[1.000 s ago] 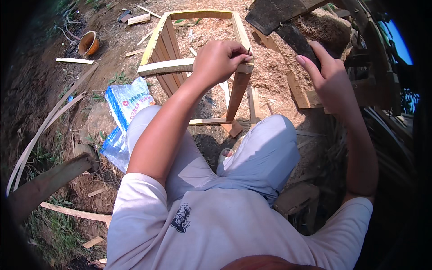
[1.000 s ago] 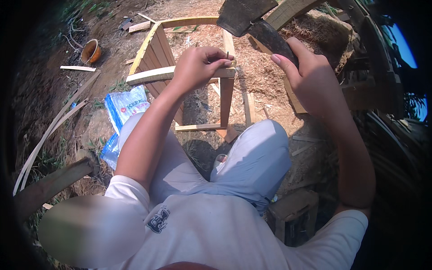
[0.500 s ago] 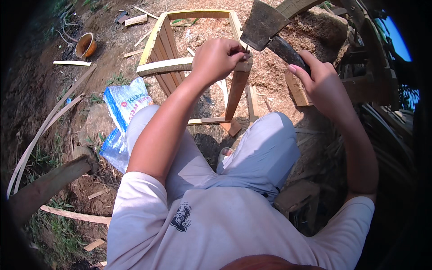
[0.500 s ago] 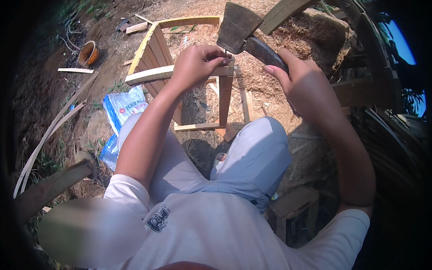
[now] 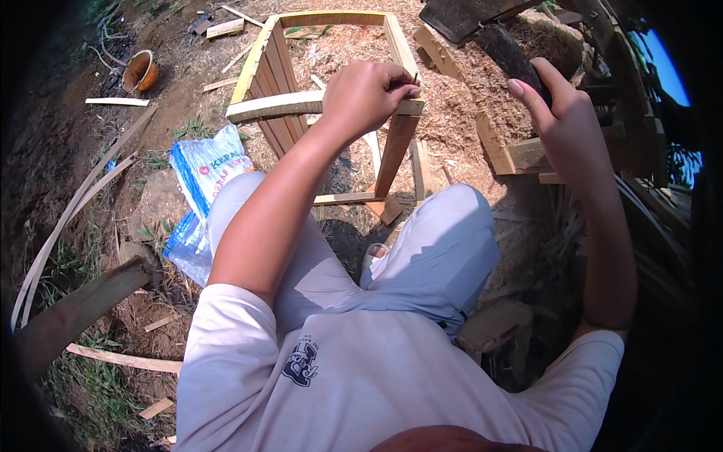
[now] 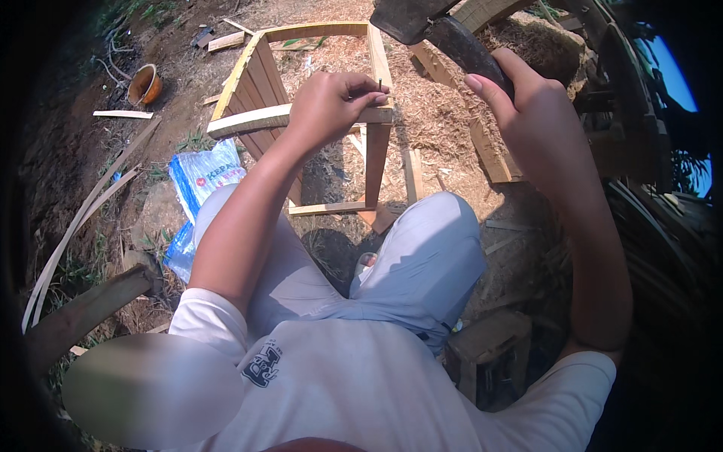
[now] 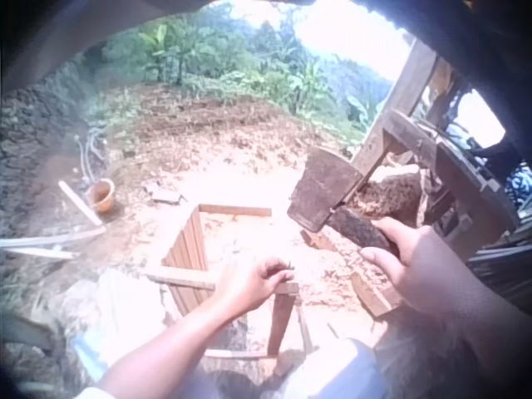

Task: The person sits on the ground and assembles a wooden frame by hand. They position wooden planks into a rectangular structure, insert nails, and use a hammer to secure the joints. The person also handles a plastic bag and a piece of wood during the process.

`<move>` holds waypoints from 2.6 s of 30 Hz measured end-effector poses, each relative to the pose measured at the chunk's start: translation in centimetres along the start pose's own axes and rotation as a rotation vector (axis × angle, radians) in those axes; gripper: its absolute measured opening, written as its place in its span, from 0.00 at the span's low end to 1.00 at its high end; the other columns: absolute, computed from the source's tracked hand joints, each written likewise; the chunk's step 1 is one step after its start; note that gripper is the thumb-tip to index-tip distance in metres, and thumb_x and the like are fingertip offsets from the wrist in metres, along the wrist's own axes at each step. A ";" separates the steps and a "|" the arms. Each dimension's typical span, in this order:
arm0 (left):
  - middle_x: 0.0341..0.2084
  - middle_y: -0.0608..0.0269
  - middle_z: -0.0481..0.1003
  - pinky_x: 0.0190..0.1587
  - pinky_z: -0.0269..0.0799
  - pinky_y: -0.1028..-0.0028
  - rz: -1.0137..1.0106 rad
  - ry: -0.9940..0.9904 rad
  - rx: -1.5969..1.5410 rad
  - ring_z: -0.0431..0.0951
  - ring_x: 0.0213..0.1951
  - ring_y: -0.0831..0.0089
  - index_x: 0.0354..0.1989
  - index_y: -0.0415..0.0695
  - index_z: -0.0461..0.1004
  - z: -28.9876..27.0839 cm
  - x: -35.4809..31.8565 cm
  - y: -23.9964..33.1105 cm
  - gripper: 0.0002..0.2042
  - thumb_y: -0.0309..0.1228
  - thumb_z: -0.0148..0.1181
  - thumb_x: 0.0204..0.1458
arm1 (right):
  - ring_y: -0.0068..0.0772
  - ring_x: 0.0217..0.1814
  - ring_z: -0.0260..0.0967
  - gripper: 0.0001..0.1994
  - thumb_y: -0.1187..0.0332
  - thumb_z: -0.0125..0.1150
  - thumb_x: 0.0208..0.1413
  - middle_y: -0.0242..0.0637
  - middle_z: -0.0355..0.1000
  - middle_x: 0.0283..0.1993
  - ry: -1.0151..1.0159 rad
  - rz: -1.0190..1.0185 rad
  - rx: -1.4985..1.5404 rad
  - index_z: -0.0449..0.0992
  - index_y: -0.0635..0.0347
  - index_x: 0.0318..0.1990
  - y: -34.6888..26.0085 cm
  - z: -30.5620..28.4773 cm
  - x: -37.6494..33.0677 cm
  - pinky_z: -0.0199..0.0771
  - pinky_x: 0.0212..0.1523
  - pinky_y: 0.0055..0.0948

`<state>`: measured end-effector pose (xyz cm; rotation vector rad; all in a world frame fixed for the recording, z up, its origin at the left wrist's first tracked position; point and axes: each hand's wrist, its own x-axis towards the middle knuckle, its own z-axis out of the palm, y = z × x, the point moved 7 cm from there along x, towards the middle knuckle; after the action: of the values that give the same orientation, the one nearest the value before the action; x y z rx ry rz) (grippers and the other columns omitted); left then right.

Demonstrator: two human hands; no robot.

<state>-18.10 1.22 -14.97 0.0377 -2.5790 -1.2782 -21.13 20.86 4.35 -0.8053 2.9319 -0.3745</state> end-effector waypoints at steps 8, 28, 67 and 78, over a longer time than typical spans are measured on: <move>0.30 0.66 0.88 0.33 0.80 0.67 0.078 0.033 0.091 0.89 0.30 0.68 0.40 0.54 0.91 -0.2 -0.2 1.0 0.08 0.41 0.73 0.59 | 0.65 0.40 0.79 0.16 0.58 0.66 0.70 0.57 0.79 0.34 -0.023 -0.095 -0.142 0.78 0.62 0.53 0.0 1.9 -1.5 0.78 0.39 0.53; 0.33 0.54 0.86 0.42 0.83 0.57 -0.216 -0.613 0.437 0.89 0.40 0.55 0.37 0.45 0.86 0.8 0.6 1.3 0.34 0.69 0.71 0.48 | 0.23 0.22 0.71 0.12 0.76 0.56 0.72 0.34 0.71 0.29 -0.539 0.669 1.221 0.65 0.62 0.58 6.2 5.9 -11.0 0.70 0.23 0.25; 0.37 0.56 0.88 0.48 0.85 0.58 -0.335 -0.947 0.213 0.89 0.42 0.55 0.38 0.44 0.88 1.3 2.0 -1.2 0.21 0.52 0.71 0.59 | 0.24 0.17 0.71 0.14 0.62 0.56 0.77 0.33 0.68 0.19 -0.403 0.832 0.591 0.72 0.67 0.44 -7.7 3.4 0.0 0.69 0.21 0.33; 0.38 0.55 0.88 0.47 0.85 0.58 -0.367 -0.964 0.194 0.89 0.43 0.54 0.38 0.43 0.88 1.4 2.0 -1.3 0.21 0.52 0.72 0.59 | 0.26 0.19 0.72 0.15 0.63 0.55 0.76 0.38 0.73 0.24 -0.358 0.849 0.566 0.74 0.70 0.53 -7.4 2.9 -1.2 0.72 0.23 0.34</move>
<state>-20.49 1.27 -16.32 -0.0993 -3.6535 -1.3806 -16.04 14.69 3.42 0.3978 2.3336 -0.7941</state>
